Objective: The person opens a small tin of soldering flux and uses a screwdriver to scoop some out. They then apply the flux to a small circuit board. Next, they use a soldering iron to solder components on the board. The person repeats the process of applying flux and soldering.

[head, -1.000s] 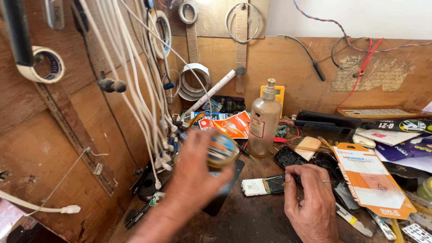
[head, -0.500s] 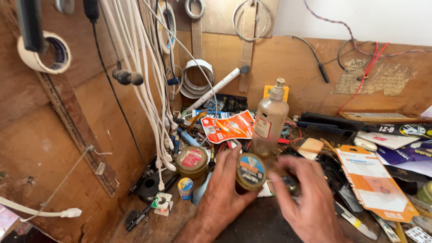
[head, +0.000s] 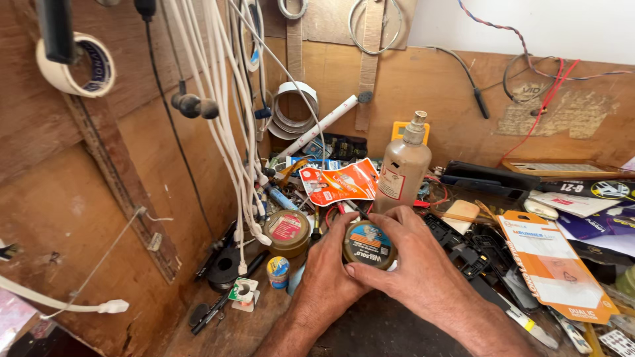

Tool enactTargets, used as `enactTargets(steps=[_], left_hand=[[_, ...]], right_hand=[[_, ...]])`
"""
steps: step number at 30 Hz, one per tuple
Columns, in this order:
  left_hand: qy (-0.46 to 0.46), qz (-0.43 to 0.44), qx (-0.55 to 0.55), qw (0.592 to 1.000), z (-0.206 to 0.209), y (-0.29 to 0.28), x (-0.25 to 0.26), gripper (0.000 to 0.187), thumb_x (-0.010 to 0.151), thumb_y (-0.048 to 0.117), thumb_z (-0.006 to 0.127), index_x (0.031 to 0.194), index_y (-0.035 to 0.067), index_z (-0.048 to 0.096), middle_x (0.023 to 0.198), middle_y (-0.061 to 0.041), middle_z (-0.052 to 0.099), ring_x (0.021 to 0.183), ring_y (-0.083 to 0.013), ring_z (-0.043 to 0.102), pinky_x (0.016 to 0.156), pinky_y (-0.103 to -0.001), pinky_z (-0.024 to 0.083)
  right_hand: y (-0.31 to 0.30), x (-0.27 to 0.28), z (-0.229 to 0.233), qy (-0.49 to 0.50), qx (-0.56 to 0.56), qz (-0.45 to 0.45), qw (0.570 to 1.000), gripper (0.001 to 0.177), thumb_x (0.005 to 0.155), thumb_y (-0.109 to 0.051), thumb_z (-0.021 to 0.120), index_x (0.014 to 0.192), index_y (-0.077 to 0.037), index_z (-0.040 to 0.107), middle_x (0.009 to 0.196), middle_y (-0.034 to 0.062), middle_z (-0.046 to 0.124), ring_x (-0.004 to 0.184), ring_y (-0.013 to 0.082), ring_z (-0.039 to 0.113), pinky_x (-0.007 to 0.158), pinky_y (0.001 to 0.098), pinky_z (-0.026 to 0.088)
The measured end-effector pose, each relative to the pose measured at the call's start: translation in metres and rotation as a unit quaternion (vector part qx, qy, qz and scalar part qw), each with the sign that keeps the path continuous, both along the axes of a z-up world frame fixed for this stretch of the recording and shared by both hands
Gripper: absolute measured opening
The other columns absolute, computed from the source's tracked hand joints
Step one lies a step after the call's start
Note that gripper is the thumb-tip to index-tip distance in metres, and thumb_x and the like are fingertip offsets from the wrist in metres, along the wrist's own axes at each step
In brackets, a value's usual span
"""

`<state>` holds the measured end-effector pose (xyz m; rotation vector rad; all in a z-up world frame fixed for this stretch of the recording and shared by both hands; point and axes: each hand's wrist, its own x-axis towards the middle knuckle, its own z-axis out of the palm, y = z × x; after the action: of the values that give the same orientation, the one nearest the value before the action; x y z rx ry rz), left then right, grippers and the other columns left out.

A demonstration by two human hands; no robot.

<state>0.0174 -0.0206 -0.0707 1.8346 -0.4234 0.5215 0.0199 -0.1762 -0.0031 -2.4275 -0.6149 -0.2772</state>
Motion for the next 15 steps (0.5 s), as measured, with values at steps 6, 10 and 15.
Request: enactTargets(steps=[6,10,15], left_hand=[[0.047,-0.011,-0.009,0.999,0.003,0.002,0.000,0.076,0.064,0.022,0.091,0.130,0.004,0.057,0.118,-0.016,0.073,0.110,-0.0275,0.075,0.091,-0.038,0.059],[0.077,-0.020,0.001,0.997,0.005,0.003,-0.002,0.067,0.067,0.020,0.088,0.128,0.006,0.062,0.112,-0.014,0.077,0.106,-0.0251,0.077,0.089,-0.036,0.060],[0.121,-0.044,0.002,0.992,0.005,0.003,-0.002,0.070,0.065,0.021,0.090,0.127,0.006,0.061,0.110,-0.011,0.077,0.104,-0.0219,0.076,0.088,-0.036,0.060]], right_hand=[[0.003,0.001,0.016,0.050,-0.049,-0.068,0.995,0.076,0.062,-0.046,0.089,0.124,-0.007,0.072,0.107,0.0129,0.068,0.103,0.0263,0.069,0.093,0.0384,0.053],[0.004,0.005,0.020,0.090,-0.051,-0.088,0.991,0.073,0.057,-0.047,0.090,0.118,-0.008,0.077,0.096,0.0137,0.075,0.090,0.0244,0.075,0.084,0.0375,0.058],[0.001,0.012,0.014,0.135,-0.019,-0.103,0.985,0.072,0.056,-0.048,0.091,0.114,-0.006,0.079,0.090,0.0123,0.081,0.080,0.0188,0.080,0.077,0.0332,0.061]])
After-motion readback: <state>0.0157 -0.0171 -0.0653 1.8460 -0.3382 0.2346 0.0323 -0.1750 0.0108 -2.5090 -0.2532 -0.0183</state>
